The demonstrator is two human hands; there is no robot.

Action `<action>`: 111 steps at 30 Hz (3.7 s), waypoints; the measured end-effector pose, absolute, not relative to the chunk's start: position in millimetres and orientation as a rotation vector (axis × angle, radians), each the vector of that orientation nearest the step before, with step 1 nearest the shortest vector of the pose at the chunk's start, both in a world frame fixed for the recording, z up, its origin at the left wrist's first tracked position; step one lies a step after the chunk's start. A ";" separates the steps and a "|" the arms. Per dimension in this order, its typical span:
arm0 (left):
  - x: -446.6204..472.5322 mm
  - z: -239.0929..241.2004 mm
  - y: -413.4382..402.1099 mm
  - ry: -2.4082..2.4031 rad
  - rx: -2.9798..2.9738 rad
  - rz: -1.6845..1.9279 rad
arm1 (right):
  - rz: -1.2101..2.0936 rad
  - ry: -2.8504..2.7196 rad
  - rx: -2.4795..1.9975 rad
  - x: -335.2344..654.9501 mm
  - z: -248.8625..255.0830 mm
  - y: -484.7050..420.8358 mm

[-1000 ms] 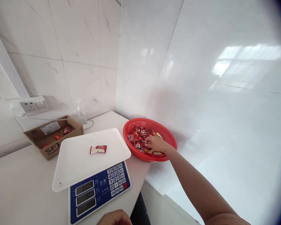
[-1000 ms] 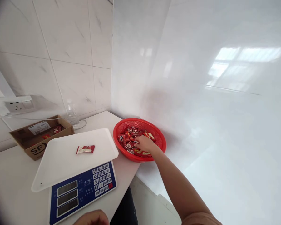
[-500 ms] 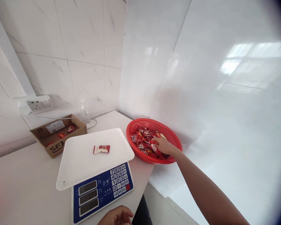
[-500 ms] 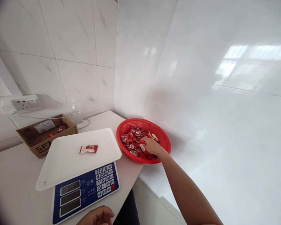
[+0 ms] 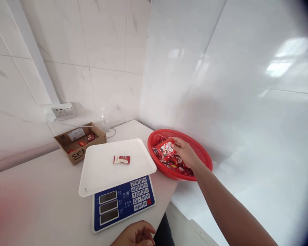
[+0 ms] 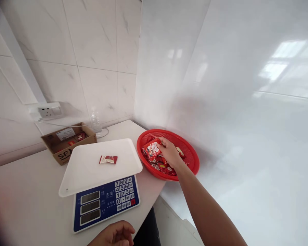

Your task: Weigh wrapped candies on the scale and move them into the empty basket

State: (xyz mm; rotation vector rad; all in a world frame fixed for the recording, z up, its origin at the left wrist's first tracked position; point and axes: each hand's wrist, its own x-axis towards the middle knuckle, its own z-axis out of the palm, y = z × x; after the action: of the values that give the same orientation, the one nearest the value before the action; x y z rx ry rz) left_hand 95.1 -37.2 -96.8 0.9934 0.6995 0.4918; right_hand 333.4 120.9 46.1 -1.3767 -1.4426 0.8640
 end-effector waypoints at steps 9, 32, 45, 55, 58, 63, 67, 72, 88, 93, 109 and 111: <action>87.7 -23.4 -31.4 1.007 0.780 1.166 | 1.486 -1.537 -0.836 227.7 25.1 60.0; 41.3 3.1 6.6 1.585 1.242 1.191 | 1.103 -1.620 -0.981 192.6 -9.3 56.2; 45.6 12.1 5.3 1.134 0.961 1.269 | 1.108 -1.513 -1.005 205.7 1.3 53.1; 44.6 14.0 3.6 1.277 1.232 1.119 | 1.076 -1.636 -0.991 216.6 19.6 46.7; 49.8 14.0 2.0 1.123 1.062 1.184 | 1.120 -1.596 -0.969 216.0 20.9 45.3; 51.4 11.6 2.0 1.039 0.883 1.307 | 1.243 -1.456 -0.899 218.4 18.3 47.6; 51.0 11.3 2.3 0.965 0.805 1.379 | 1.435 -1.427 -0.822 219.8 11.2 48.4; 52.5 11.4 2.7 0.955 0.792 1.366 | 1.525 -1.455 -0.845 218.9 7.9 48.0; 50.5 9.2 4.5 1.070 0.888 1.374 | 1.458 -1.324 -1.001 225.8 10.1 52.5; 50.7 8.7 4.3 1.061 0.864 1.378 | 1.332 -1.367 -1.037 223.8 11.8 53.6; 50.1 3.2 6.3 1.039 0.821 1.337 | 1.322 -1.349 -1.042 224.8 14.9 53.0; 49.9 2.5 5.9 1.039 0.822 1.329 | 1.334 -1.342 -1.040 224.9 14.2 53.2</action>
State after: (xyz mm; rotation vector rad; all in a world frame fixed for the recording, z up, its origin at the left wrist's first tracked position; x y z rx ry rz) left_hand 49.9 5.9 2.5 0.8216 1.0391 1.3294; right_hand 224.9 53.2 14.2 -1.0396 -1.3421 1.3344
